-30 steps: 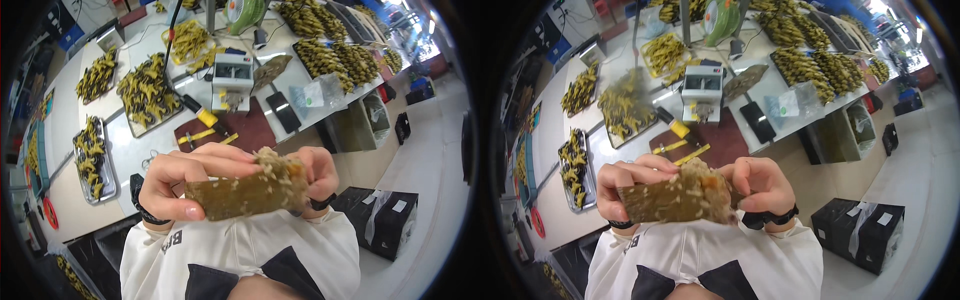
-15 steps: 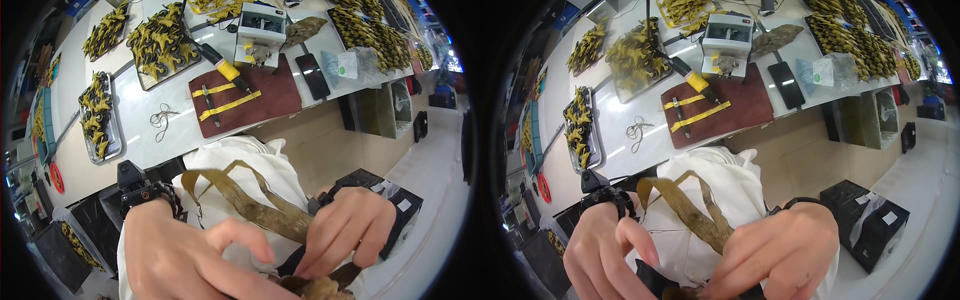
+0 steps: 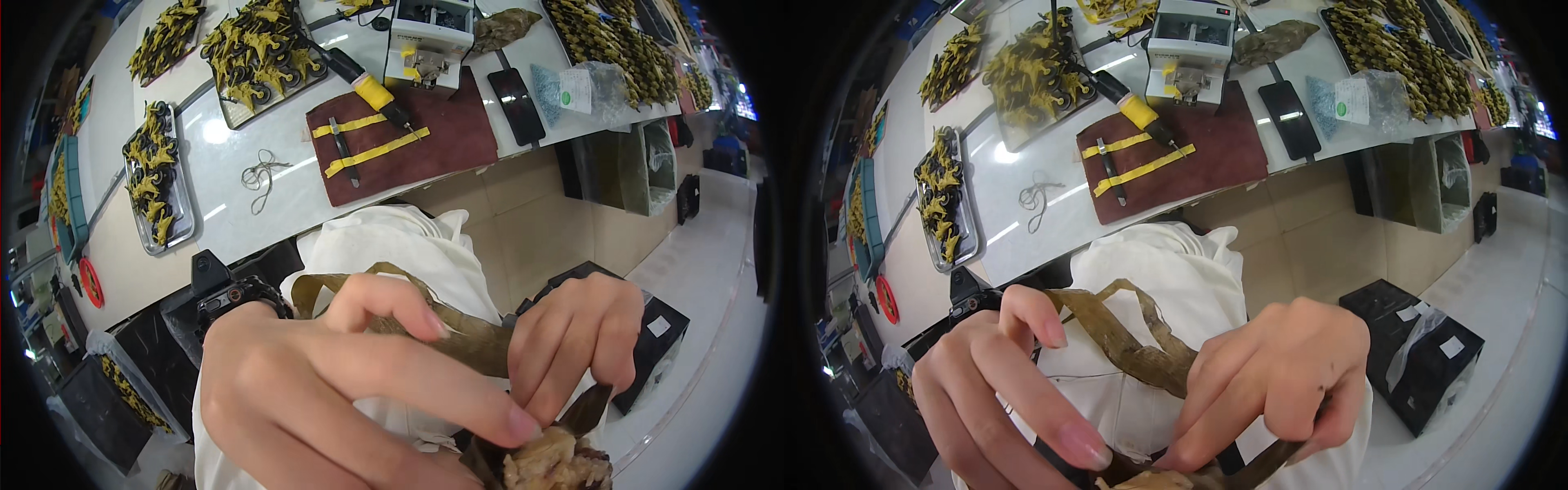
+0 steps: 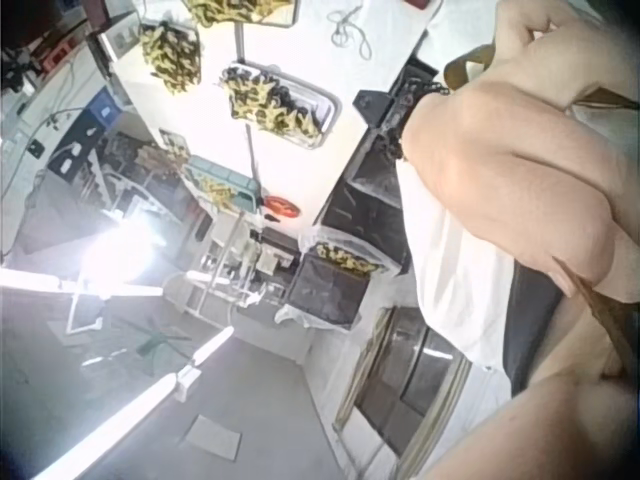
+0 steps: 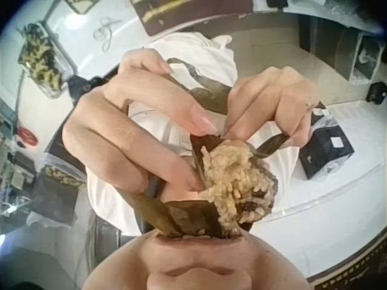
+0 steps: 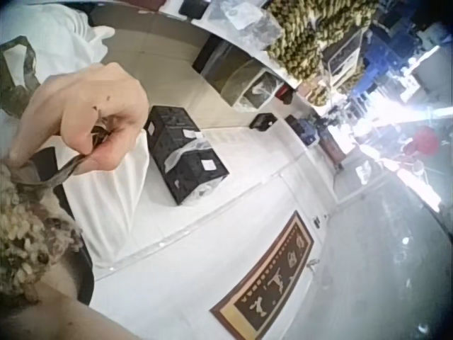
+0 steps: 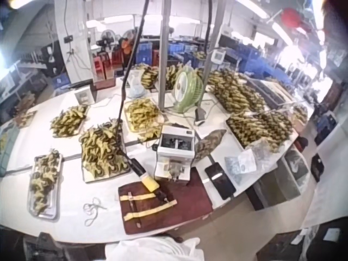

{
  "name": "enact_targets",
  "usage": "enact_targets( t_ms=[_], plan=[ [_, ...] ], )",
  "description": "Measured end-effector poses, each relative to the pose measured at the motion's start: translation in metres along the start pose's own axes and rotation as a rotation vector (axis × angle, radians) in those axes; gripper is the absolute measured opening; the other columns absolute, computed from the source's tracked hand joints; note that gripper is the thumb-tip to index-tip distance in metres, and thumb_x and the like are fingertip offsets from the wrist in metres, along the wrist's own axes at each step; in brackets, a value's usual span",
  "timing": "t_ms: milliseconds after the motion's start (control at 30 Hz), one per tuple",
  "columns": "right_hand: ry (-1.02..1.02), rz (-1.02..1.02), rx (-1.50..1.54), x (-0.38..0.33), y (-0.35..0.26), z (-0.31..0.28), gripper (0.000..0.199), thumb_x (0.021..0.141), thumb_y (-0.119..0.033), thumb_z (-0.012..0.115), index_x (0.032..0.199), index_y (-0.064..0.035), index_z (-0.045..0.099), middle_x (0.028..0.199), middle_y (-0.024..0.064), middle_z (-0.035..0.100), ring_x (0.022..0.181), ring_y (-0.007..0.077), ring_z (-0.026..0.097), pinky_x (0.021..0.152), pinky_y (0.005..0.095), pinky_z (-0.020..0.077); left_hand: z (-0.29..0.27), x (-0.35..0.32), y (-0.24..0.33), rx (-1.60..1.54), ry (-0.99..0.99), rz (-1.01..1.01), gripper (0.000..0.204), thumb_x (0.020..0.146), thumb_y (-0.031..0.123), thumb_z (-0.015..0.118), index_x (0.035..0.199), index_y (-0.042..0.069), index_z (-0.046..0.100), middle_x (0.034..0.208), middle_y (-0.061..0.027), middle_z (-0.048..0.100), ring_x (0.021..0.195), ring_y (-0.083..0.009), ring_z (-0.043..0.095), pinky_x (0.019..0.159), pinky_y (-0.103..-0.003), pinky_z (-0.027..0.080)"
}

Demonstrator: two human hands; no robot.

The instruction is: The person unwraps a zongzi by hand, peeling back the bamboo leaves to reveal the sticky rice and fillings. They pull the leaves and string apart, turning the food over to access different sides until it is uncovered.

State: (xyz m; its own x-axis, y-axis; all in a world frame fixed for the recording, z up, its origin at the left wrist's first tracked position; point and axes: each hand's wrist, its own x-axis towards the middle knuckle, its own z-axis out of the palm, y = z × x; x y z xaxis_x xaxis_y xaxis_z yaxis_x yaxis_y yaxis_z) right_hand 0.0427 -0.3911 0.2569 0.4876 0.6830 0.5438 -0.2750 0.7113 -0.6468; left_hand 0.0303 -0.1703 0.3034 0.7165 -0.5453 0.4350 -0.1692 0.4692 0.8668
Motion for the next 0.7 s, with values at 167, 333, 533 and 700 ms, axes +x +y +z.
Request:
enact_targets(
  t_ms=[167, 333, 533, 700],
  plan=[
    [0.073, -0.026, 0.037, -0.006, -0.002, -0.002, 0.018, 0.087, -0.012, 0.044, 0.072, -0.0045, 0.039, 0.082, 0.0315, 0.057, 0.070, 0.0387, 0.056, 0.061, 0.0417, 0.0456, -0.003, -0.001, -0.016, -0.048, 0.042, 0.063, 0.019, 0.079, 0.008, 0.054, 0.060, 0.010, 0.054, 0.071, -0.0010, 0.065, 0.084, -0.0228, 0.059, 0.086, -0.034, 0.026],
    [-0.001, -0.029, 0.296, -0.006, 0.017, -0.006, 0.014, 0.073, 0.000, 0.053, 0.071, -0.0028, 0.040, 0.102, 0.0425, 0.044, 0.082, 0.0450, 0.052, 0.071, 0.0439, 0.0433, -0.015, -0.004, -0.017, -0.089, -0.090, 0.011, 0.019, 0.079, 0.009, 0.055, 0.060, 0.011, 0.055, 0.070, -0.0021, 0.065, 0.087, -0.0218, 0.058, 0.087, -0.032, 0.024],
    [0.184, 0.104, 0.352, -0.030, 0.019, -0.010, 0.016, 0.075, 0.001, 0.052, 0.079, -0.0029, 0.036, 0.099, 0.0382, 0.046, 0.088, 0.0346, 0.049, 0.078, 0.0373, 0.0386, -0.035, -0.006, -0.030, -0.097, -0.180, -0.120, 0.017, 0.084, 0.017, 0.051, 0.069, 0.011, 0.055, 0.079, -0.0135, 0.065, 0.100, -0.0246, 0.050, 0.086, -0.031, 0.024],
    [0.393, -0.021, 0.477, -0.032, 0.023, -0.010, 0.019, 0.076, -0.005, 0.052, 0.079, -0.0044, 0.033, 0.096, 0.0382, 0.046, 0.087, 0.0287, 0.049, 0.076, 0.0373, 0.0388, -0.036, -0.012, -0.049, -0.091, -0.059, -0.025, 0.021, 0.086, 0.021, 0.049, 0.068, 0.012, 0.050, 0.083, -0.0197, 0.063, 0.110, -0.0338, 0.041, 0.087, -0.036, 0.028]
  ],
)
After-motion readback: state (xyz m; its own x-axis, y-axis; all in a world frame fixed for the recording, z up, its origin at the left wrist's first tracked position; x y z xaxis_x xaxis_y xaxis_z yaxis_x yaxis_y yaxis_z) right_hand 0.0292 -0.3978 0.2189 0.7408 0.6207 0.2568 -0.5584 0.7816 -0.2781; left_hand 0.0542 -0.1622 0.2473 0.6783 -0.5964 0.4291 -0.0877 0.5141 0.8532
